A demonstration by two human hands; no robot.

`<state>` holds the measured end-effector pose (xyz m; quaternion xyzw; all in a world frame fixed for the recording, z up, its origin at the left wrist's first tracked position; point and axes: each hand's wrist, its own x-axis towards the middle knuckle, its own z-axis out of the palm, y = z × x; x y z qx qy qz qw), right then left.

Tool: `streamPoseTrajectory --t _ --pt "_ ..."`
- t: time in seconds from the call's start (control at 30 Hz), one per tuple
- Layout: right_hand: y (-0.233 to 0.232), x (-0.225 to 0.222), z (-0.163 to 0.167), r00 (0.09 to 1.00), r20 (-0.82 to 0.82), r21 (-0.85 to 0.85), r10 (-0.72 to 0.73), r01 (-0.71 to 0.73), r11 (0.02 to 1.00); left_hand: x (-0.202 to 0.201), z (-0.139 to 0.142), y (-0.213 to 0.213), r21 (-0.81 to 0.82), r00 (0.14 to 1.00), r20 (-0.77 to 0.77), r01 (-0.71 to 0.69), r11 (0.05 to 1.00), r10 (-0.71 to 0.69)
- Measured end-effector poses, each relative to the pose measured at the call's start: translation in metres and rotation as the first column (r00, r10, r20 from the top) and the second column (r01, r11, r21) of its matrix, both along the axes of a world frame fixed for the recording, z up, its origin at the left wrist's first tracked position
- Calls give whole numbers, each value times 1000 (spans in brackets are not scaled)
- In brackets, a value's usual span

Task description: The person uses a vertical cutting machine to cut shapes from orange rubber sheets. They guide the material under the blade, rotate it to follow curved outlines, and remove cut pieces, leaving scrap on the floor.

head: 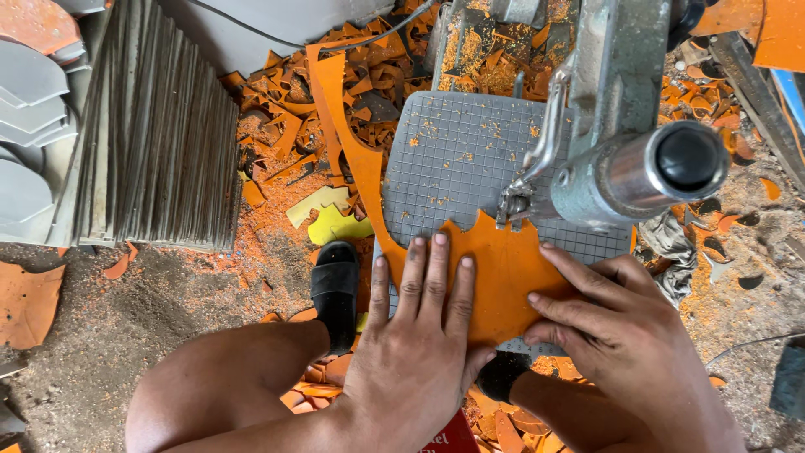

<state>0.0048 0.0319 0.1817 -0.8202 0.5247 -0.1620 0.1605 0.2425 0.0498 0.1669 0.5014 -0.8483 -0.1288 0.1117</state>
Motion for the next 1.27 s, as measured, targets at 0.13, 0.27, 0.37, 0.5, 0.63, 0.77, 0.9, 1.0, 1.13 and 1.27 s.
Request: streamPoseTrajectory --t 0.13,0.27,0.37,0.5,0.63,0.77,0.9,1.0,1.13,1.27 --pt "0 0 -3 1000 22 -1 -20 20 1000 -2 2 -2 17 1000 0 -10 1000 10" --pt "-2 0 -5 999 11 4 -34 34 999 -2 4 -6 16 999 45 5 1000 -6" --pt "-2 4 -5 998 19 -10 -61 61 998 0 5 -11 30 998 50 39 999 -40" --pt "-3 7 -4 997 36 -10 -70 71 997 5 8 -18 30 996 37 86 996 -87" --pt "-3 10 -5 994 66 -32 -85 87 996 8 11 -22 34 992 57 110 993 -112" --pt "-4 12 -8 992 67 -32 -102 105 994 9 12 -27 25 991 50 119 993 -120" --pt "-5 10 -10 993 60 -45 -101 104 994 9 12 -29 21 992 49 119 993 -120" --pt "-8 11 -11 992 56 -59 -110 114 992 9 11 -31 17 993 38 115 993 -115" --pt "-11 12 -10 991 74 -70 -109 114 991 10 12 -34 28 992 30 121 992 -122" --pt "-15 17 -8 985 62 -44 -161 164 986 8 12 -39 56 990 48 126 990 -129"
